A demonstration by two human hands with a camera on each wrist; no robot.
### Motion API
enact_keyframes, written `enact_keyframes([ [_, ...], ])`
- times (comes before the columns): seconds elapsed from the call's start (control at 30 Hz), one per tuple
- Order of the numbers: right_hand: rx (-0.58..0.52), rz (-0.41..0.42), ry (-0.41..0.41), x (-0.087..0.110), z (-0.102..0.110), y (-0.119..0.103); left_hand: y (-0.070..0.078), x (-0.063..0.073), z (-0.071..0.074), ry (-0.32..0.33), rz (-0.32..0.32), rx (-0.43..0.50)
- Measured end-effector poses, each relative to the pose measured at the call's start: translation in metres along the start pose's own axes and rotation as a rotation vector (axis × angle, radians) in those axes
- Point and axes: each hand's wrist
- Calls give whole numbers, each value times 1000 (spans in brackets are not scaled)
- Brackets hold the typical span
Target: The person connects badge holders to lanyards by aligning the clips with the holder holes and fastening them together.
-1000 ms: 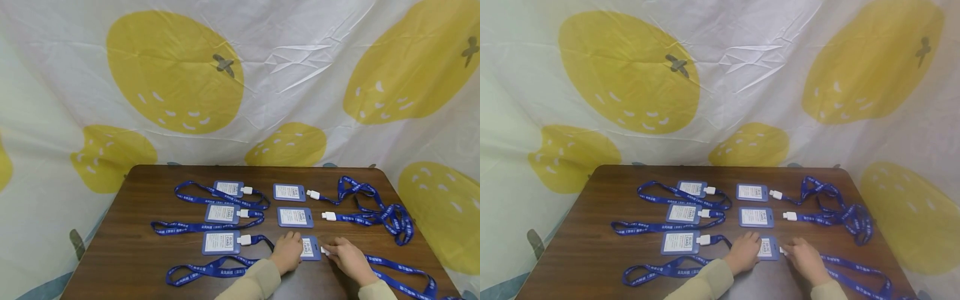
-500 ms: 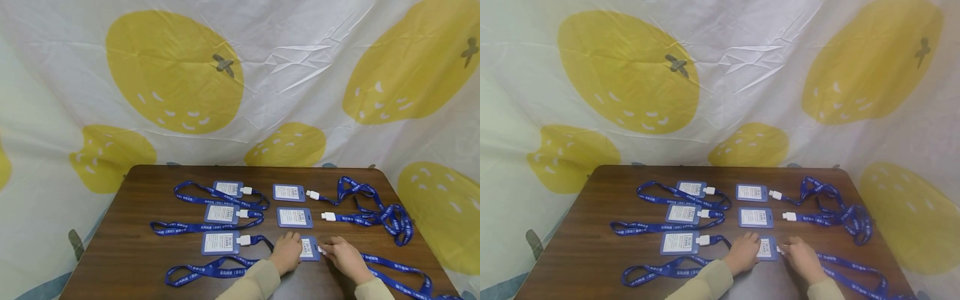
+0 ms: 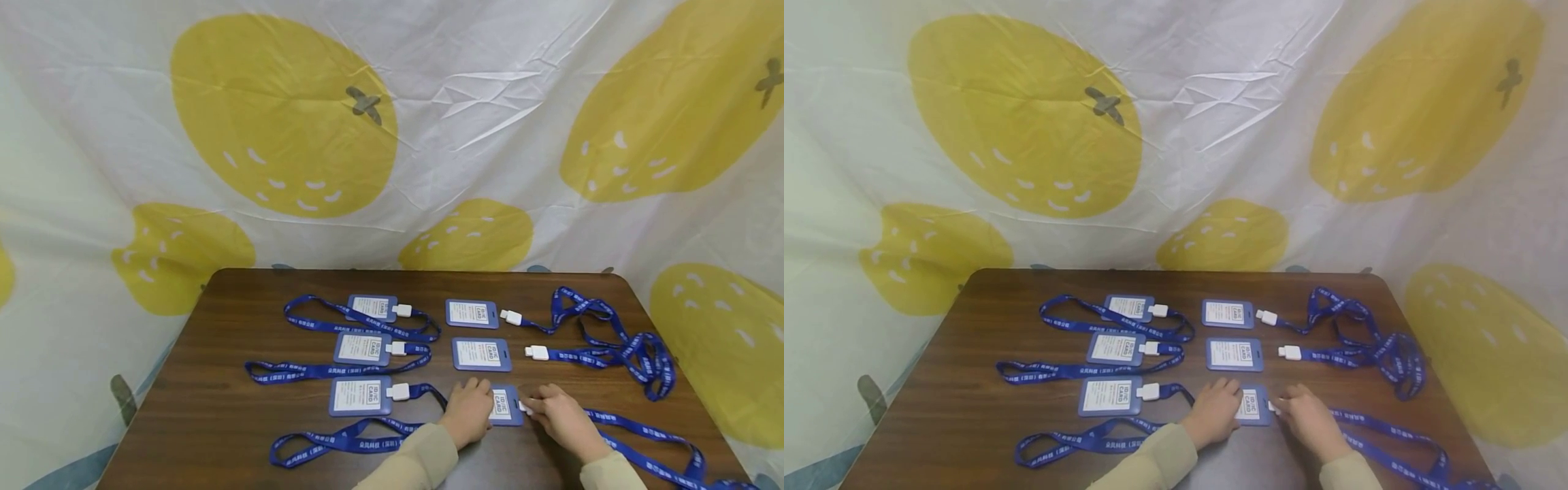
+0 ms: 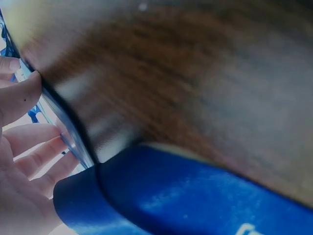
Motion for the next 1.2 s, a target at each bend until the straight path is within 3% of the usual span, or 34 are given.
enact_keyframes([
  [0.33,-17,38,27,-1,-3,2,-1,0,-2,22,-5,30],
  [0.8,-30,46,5,0,-6,5,2,-1,0,-27,5,38],
  [1.2,-31,49,5,-1,-6,5,2,-2,-3,-2,-4,35],
])
Point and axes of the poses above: each hand's wrist, its own x-axis away from the middle knuckle, its own z-axis out of the back of the hand, y = z × x, and after that the axes turned 5 degrees about x, right-handed
